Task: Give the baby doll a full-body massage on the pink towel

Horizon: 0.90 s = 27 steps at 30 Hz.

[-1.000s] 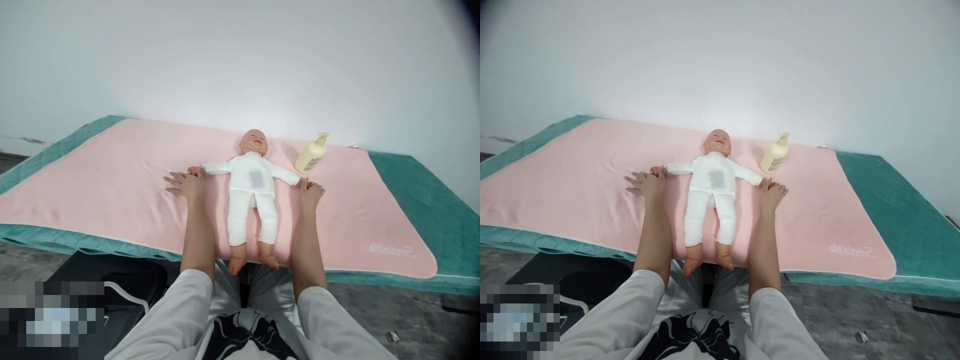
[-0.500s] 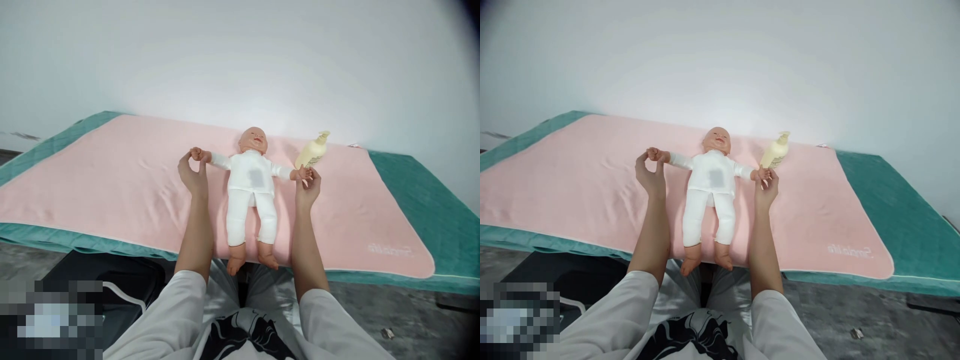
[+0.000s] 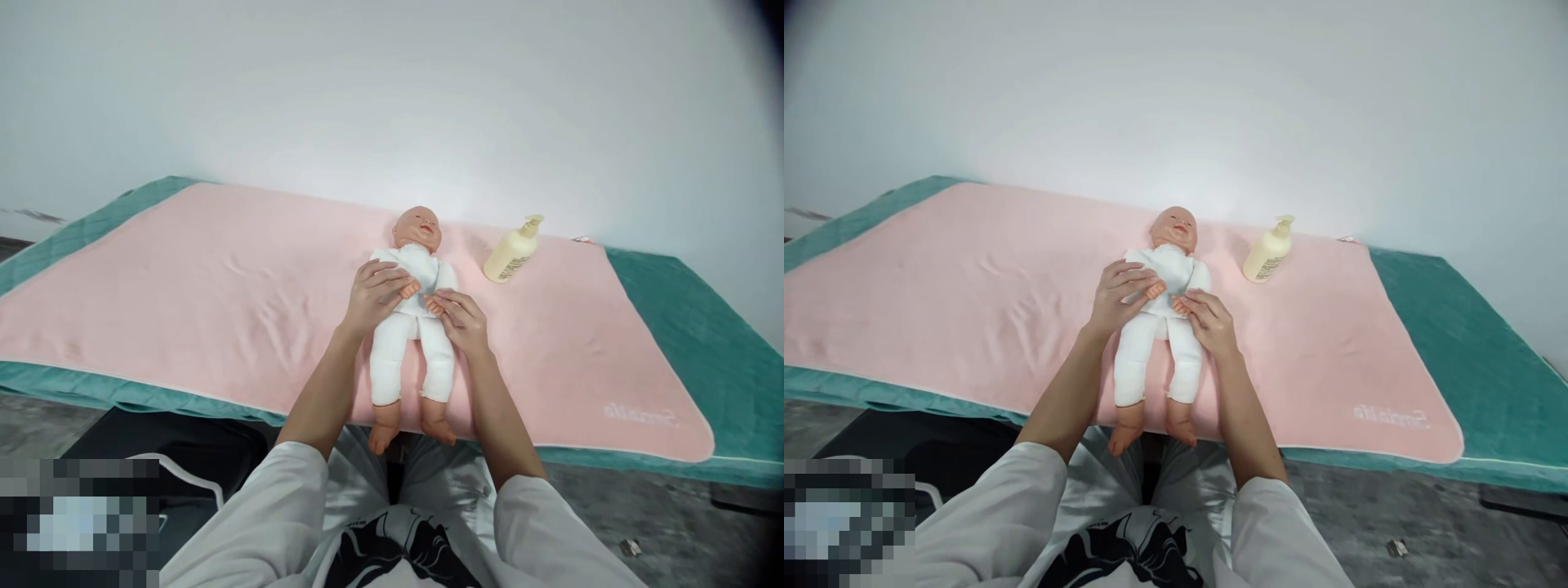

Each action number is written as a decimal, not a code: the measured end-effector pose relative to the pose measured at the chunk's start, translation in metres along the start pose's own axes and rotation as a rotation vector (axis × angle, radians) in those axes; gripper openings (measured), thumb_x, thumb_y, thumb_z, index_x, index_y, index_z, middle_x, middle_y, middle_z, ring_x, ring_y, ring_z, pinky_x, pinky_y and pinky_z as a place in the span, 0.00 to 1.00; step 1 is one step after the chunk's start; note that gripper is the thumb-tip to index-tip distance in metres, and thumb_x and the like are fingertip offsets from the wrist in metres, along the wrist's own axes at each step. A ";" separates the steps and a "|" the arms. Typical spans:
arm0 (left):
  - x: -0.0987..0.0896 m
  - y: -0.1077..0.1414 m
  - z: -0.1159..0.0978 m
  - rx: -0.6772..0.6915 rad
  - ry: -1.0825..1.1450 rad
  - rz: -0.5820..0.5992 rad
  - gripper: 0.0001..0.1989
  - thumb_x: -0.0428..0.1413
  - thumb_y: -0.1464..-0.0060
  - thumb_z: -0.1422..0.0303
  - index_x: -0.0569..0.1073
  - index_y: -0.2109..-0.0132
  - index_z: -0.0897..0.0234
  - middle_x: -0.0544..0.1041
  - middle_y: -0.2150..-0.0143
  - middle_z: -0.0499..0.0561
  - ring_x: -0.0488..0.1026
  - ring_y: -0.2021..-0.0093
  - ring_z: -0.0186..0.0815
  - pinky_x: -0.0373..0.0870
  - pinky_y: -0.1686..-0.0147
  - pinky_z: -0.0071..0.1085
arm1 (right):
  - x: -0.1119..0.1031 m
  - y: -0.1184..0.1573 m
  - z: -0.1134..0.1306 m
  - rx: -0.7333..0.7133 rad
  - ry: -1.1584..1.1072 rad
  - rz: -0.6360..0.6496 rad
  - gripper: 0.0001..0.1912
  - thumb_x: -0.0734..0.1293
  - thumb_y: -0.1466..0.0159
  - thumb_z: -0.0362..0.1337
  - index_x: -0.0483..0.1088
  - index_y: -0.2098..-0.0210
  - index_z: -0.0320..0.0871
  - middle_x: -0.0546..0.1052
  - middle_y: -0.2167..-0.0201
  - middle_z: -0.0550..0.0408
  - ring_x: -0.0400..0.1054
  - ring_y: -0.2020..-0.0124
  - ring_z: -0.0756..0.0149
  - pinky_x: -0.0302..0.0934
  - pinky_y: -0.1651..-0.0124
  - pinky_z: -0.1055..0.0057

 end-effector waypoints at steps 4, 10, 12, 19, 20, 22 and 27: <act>0.010 -0.002 -0.006 0.030 0.030 0.149 0.07 0.57 0.41 0.65 0.80 0.58 0.53 0.82 0.58 0.48 0.75 0.49 0.37 0.62 0.38 0.47 | 0.006 0.001 0.000 0.014 0.009 0.039 0.16 0.64 0.34 0.30 0.76 0.51 0.51 0.75 0.52 0.49 0.72 0.47 0.62 0.72 0.43 0.57; 0.013 -0.003 -0.011 0.097 0.037 0.165 0.07 0.58 0.42 0.68 0.80 0.58 0.55 0.83 0.60 0.47 0.75 0.48 0.37 0.62 0.38 0.47 | 0.012 0.004 -0.006 0.045 0.026 0.062 0.13 0.64 0.34 0.31 0.77 0.54 0.51 0.76 0.58 0.51 0.73 0.48 0.62 0.72 0.42 0.55; 0.012 -0.003 -0.011 0.108 0.043 0.152 0.06 0.58 0.42 0.68 0.80 0.59 0.55 0.83 0.60 0.47 0.75 0.48 0.37 0.63 0.39 0.46 | 0.012 0.004 -0.006 0.045 0.023 0.060 0.14 0.64 0.34 0.31 0.76 0.54 0.51 0.76 0.58 0.51 0.73 0.48 0.62 0.71 0.41 0.55; -0.001 0.000 -0.011 0.114 0.101 -0.045 0.06 0.60 0.42 0.67 0.79 0.57 0.55 0.82 0.58 0.48 0.76 0.52 0.35 0.67 0.43 0.43 | -0.001 0.001 -0.002 0.001 0.052 -0.059 0.19 0.65 0.35 0.29 0.72 0.47 0.51 0.74 0.54 0.49 0.73 0.50 0.61 0.73 0.46 0.57; -0.005 0.001 -0.009 0.093 0.113 -0.100 0.07 0.60 0.43 0.67 0.79 0.56 0.56 0.82 0.57 0.48 0.76 0.52 0.35 0.68 0.44 0.42 | -0.005 0.001 -0.003 0.017 0.080 -0.095 0.18 0.65 0.35 0.30 0.72 0.47 0.51 0.74 0.54 0.49 0.73 0.51 0.61 0.74 0.47 0.57; -0.014 0.004 -0.001 0.020 0.136 -0.211 0.09 0.61 0.43 0.67 0.78 0.55 0.57 0.82 0.56 0.49 0.77 0.53 0.35 0.70 0.46 0.41 | -0.014 0.002 -0.008 0.067 0.137 -0.188 0.16 0.66 0.36 0.33 0.72 0.48 0.49 0.74 0.54 0.48 0.72 0.52 0.60 0.73 0.48 0.57; -0.038 0.018 0.032 -0.345 0.131 -0.488 0.15 0.62 0.45 0.63 0.76 0.51 0.60 0.80 0.54 0.52 0.76 0.52 0.37 0.72 0.47 0.38 | -0.035 0.013 -0.034 0.368 0.147 -0.400 0.20 0.66 0.35 0.44 0.67 0.44 0.48 0.69 0.49 0.48 0.69 0.47 0.58 0.73 0.49 0.57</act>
Point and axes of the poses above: each hand's wrist, its own y-axis away from the middle knuckle, its own x-axis out of the palm, z = x × y, the point moved 7 cm from there along -y, towards the middle knuckle
